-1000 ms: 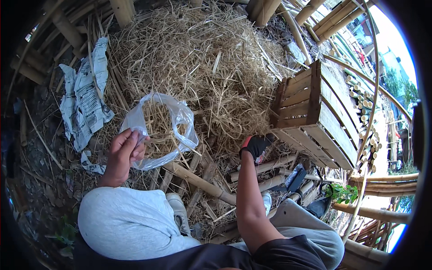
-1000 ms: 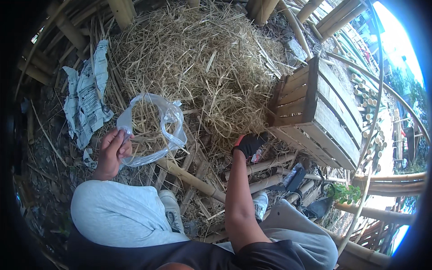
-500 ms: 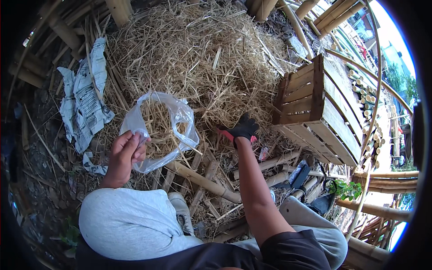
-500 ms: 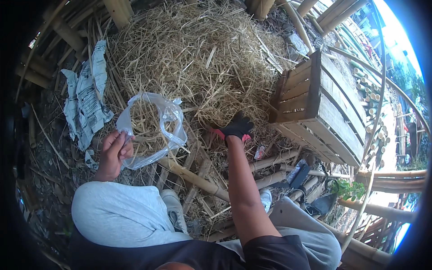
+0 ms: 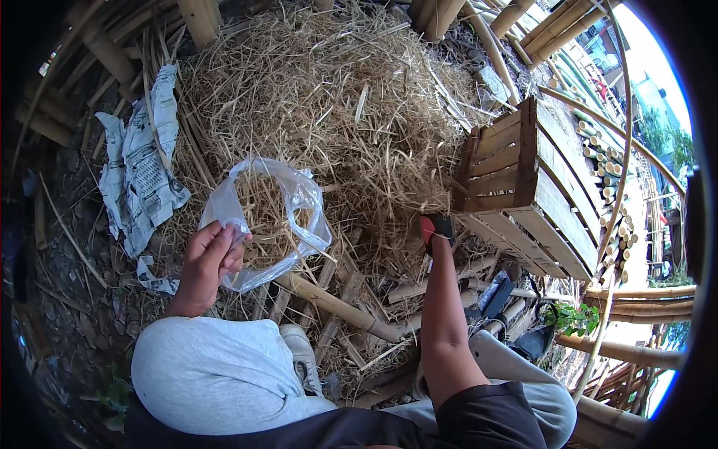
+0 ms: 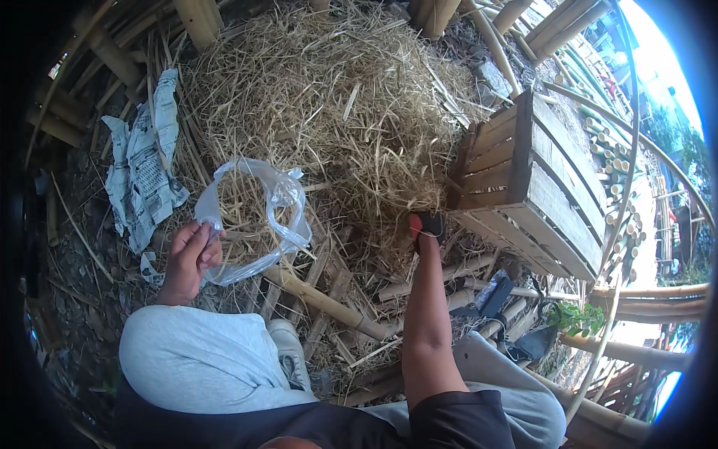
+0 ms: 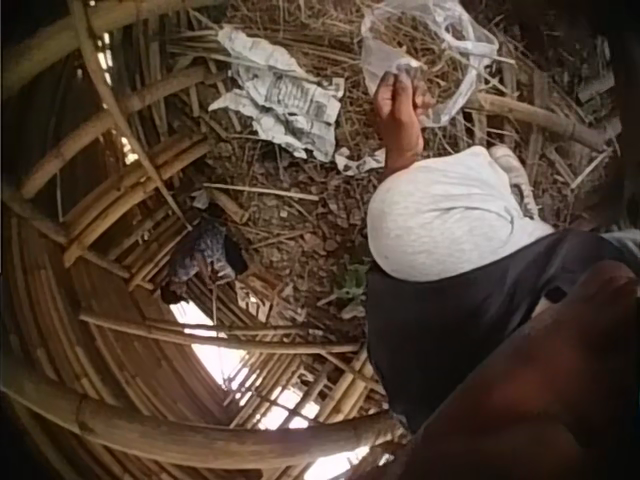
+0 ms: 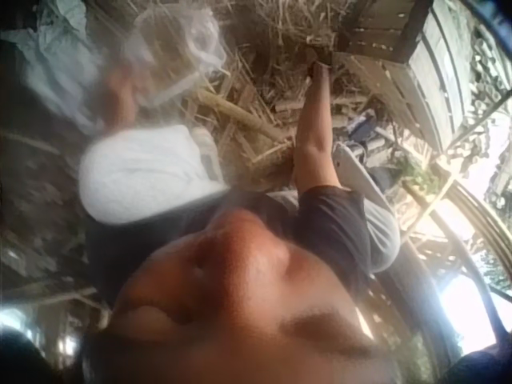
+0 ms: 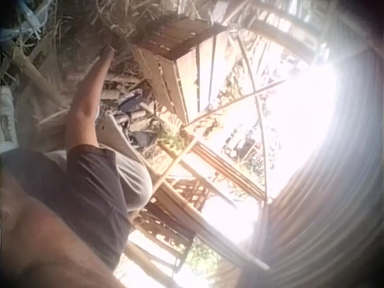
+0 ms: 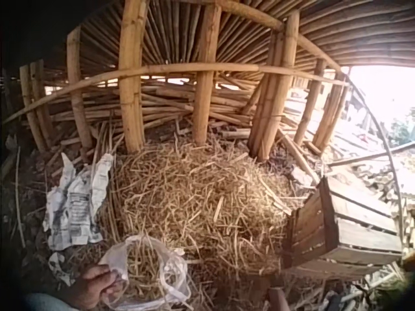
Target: The person picks up bunches of straw from a large pile on the ground and puts them into a clear plastic bag held in the other hand.
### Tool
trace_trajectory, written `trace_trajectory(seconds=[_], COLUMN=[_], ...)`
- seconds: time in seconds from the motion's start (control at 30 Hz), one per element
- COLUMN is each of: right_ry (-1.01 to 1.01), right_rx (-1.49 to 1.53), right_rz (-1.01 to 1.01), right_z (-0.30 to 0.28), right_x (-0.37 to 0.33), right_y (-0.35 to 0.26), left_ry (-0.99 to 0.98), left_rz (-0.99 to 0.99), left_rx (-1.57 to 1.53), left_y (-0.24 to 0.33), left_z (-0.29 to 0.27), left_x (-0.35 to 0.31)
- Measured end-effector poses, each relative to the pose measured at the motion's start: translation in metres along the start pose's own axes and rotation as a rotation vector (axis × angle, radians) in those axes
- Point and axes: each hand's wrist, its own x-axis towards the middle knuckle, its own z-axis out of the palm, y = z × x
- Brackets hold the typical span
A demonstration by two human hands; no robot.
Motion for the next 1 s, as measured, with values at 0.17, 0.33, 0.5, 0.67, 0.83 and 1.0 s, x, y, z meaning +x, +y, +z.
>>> trace_trajectory(seconds=[0.17,0.33,0.5,0.67,0.83,1.0], right_ry=[0.214,0.168,0.27,0.495,0.733,0.639], right_rx=[0.549,1.333,1.515,1.581,1.933,2.122], right_rz=[0.069,-0.147,0.025,-0.104,-0.287,-0.242], right_z=[-0.052,-0.118,-0.187,-0.254,-0.264,-0.233], right_x=[-0.009,-0.008,0.001,-0.027,-0.044,-0.071], right_y=[0.039,0.019,-0.017,-0.043,-0.089,-0.157], left_ry=[-0.011,0.077,0.004,0.001,0.038,0.068], left_rz=[-0.006,0.031,0.004,0.025,0.053,0.148], left_rx=[0.021,0.058,-0.015,-0.045,-0.015,-0.041], left_y=[0.001,0.001,0.003,0.005,0.018,0.039], left_z=[0.003,0.006,-0.002,-0.006,0.002,0.01], left_x=[0.0,0.003,0.005,0.006,0.02,0.047])
